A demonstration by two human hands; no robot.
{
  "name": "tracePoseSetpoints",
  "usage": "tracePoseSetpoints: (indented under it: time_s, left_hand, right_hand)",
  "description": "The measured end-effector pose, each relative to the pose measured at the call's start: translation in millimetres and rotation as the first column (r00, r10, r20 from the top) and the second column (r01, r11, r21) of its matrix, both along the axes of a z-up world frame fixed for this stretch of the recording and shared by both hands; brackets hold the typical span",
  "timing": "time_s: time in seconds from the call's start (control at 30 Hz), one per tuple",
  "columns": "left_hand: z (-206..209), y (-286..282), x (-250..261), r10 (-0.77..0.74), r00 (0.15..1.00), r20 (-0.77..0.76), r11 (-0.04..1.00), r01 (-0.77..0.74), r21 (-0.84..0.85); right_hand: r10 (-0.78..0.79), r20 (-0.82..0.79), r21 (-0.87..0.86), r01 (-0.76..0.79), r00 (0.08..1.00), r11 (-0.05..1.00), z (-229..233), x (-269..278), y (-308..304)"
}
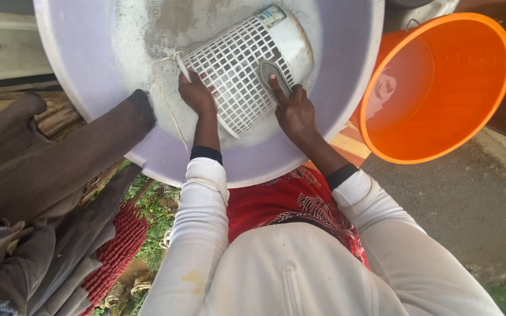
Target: The person uses a broom and a brush to wash a plastic basket in a basin of soapy water.
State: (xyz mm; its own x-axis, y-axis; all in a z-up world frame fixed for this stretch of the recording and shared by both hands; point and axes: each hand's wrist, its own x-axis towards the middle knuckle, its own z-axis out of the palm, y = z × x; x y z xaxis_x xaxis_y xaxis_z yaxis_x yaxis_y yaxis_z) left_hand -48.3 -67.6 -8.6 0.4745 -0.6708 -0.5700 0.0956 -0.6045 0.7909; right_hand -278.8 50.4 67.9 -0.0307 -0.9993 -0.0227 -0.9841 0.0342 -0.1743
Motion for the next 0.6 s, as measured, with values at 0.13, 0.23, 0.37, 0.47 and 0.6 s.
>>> tracePoseSetpoints:
  time_s: [0.13, 0.23, 0.37, 0.47, 0.6]
  left_hand:
    - [3.4, 10.9, -1.0, -0.024, 1.000, -0.014, 1.000, 0.024, -0.015]
    - [3.0, 5.5, -0.7, 0.022, 1.000, 0.009, 0.999, -0.023, 0.041]
    - [-7.9, 10.7, 2.0, -0.043, 0.999, 0.013, 0.999, 0.043, -0.001]
    - [-3.7, -1.3, -6.3, -0.037, 0.997, 0.074, 0.999, 0.039, -0.028]
    - [6.8, 14.8, -6.1, -0.021, 0.999, 0.033, 0.998, 0.019, 0.057]
  right_hand:
    - [-0.095, 0.083, -0.077, 0.101, 0.992, 0.992, 11.1, -7.4, -0.2]
    - [0.133, 0.146, -0.056, -0.126, 0.980, 0.990, 18.4, 26.8, 13.0]
    - [-0.060, 0.023, -0.105, 0.062, 0.998, 0.993, 12.6, -0.7, 0.6]
    - [0.036, 0.001, -0.035, -0.036, 0.999, 0.999, 9.4, -1.9, -9.9]
    - [0.046, -0.050, -0.055, -0.049, 0.998, 0.997, 10.9, -8.2, 3.6]
